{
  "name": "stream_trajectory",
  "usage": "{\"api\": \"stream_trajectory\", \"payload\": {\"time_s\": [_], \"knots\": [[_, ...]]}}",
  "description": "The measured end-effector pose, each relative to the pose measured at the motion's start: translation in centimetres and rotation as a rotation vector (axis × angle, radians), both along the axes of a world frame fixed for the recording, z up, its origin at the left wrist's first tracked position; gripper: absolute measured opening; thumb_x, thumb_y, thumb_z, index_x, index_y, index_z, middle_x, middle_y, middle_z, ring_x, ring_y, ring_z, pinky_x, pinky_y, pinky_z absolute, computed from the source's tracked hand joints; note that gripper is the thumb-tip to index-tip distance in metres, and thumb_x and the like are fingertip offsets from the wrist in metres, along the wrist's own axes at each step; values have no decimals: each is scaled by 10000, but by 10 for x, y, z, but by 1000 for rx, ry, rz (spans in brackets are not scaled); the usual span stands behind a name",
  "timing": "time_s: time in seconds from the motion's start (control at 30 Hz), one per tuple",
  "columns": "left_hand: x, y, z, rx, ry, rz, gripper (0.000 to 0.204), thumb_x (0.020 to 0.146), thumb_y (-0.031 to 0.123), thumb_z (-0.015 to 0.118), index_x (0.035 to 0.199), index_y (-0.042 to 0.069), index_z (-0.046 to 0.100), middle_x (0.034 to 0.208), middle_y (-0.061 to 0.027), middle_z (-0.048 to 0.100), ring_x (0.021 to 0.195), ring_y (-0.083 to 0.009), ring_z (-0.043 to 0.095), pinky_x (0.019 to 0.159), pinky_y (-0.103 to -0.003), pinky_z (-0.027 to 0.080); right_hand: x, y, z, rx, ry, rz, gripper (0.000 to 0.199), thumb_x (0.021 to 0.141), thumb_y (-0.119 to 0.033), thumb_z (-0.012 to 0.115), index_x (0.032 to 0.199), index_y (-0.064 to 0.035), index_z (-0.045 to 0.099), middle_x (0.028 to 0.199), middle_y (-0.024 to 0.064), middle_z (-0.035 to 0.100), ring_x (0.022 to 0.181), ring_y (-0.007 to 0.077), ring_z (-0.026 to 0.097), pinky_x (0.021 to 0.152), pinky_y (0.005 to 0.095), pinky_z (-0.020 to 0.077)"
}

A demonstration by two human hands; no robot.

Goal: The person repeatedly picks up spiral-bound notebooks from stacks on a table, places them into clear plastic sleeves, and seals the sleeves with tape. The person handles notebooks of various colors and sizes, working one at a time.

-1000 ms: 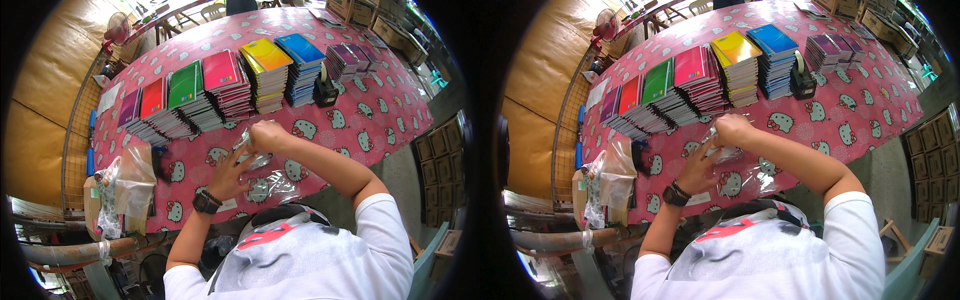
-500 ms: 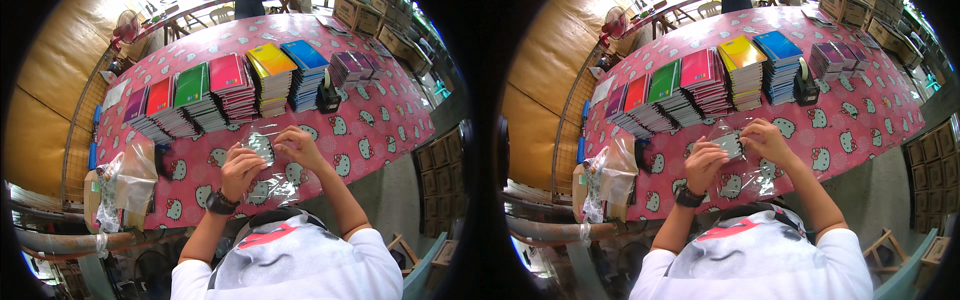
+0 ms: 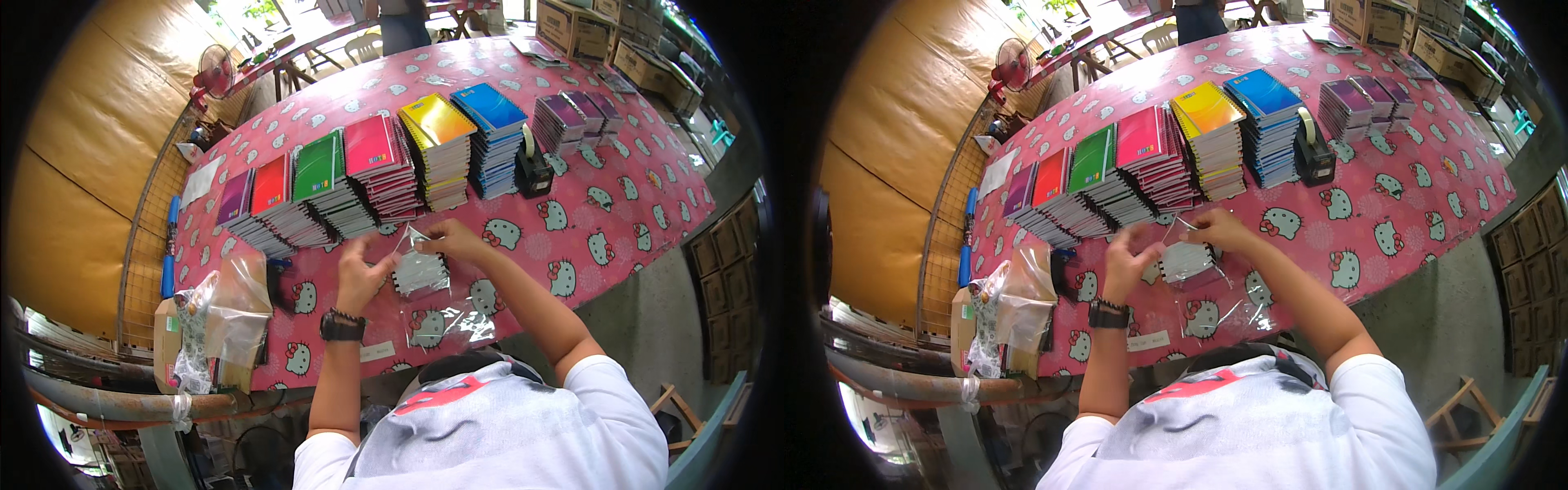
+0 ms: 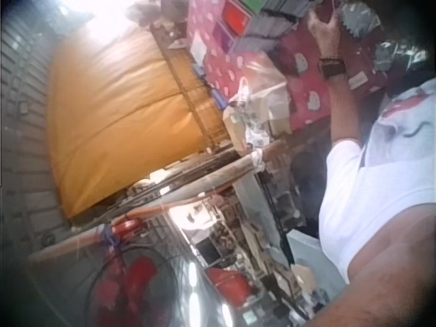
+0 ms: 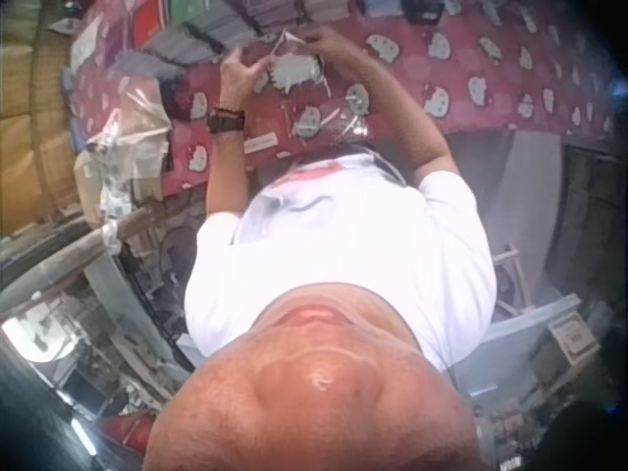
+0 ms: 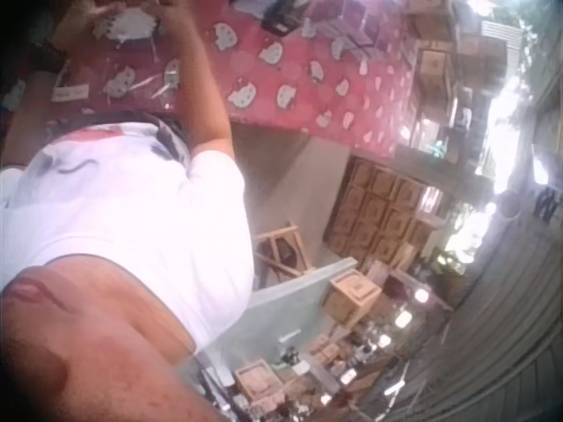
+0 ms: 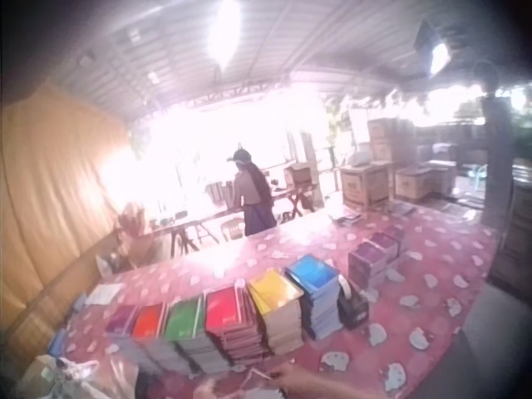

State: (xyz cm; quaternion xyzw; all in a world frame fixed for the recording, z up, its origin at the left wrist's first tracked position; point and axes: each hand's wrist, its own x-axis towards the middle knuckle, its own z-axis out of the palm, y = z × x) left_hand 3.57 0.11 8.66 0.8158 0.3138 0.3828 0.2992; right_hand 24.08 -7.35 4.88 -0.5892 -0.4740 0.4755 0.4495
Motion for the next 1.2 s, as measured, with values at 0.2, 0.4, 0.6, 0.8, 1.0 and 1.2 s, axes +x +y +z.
{"api": "stream_trajectory", "payload": {"time_s": [0.2, 0.4, 0.6, 0.8, 1.0, 1.2], "knots": [[16, 4, -17, -501, 98, -308, 232, 770, 184, 721, 931, 19, 694, 847, -78, 659, 755, -120, 588, 668, -242, 466, -5, -4, 13, 106, 284, -70, 422, 778, -252, 726, 1077, 20, 606, 1004, 84, 636, 895, 145, 590, 809, 277, 460], [10, -1, -23, -376, -243, -276, 455, 757, 170, 734, 1151, -6, 590, 1067, -92, 632, 971, -157, 575, 866, -276, 435, 3, -25, -9, 99, -5, 0, 368, 739, -182, 738, 1014, 39, 633, 914, 98, 652, 830, 160, 605, 755, 282, 476], [3, 8, -47, -979, -62, -400, 575, 720, 170, 757, 1225, -3, 544, 1257, -126, 526, 1169, -171, 480, 957, -295, 400, -19, -9, 0, 344, -151, 48, 335, 748, -237, 723, 987, -8, 674, 953, 109, 661, 854, 206, 609, 792, 304, 468], [-9, -20, -24, -130, 35, -416, 516, 714, 178, 735, 1198, 77, 588, 1305, -81, 526, 1290, -278, 389, 1062, -436, 267, -5, -50, 18, 652, -673, 255, 507, 733, -381, 711, 1108, -47, 637, 1179, 61, 610, 1208, 304, 459, 986, 450, 347], [-12, -42, -52, 163, 15, -200, 355, 750, 165, 706, 1092, 86, 655, 1238, -76, 580, 1296, -288, 384, 1064, -498, 217, -38, -57, -4, 737, -780, -60, 287, 768, -207, 673, 1022, -73, 663, 1123, 42, 631, 1179, 221, 495, 960, 425, 336], [-4, -52, -62, 83, -137, -54, 213, 790, 189, 681, 980, 97, 702, 1053, -44, 674, 1174, -244, 467, 1046, -480, 196, -37, -52, 7, 660, -704, -39, 231, 697, -215, 738, 841, -62, 642, 940, 39, 639, 1007, 241, 545, 881, 415, 353]]}}
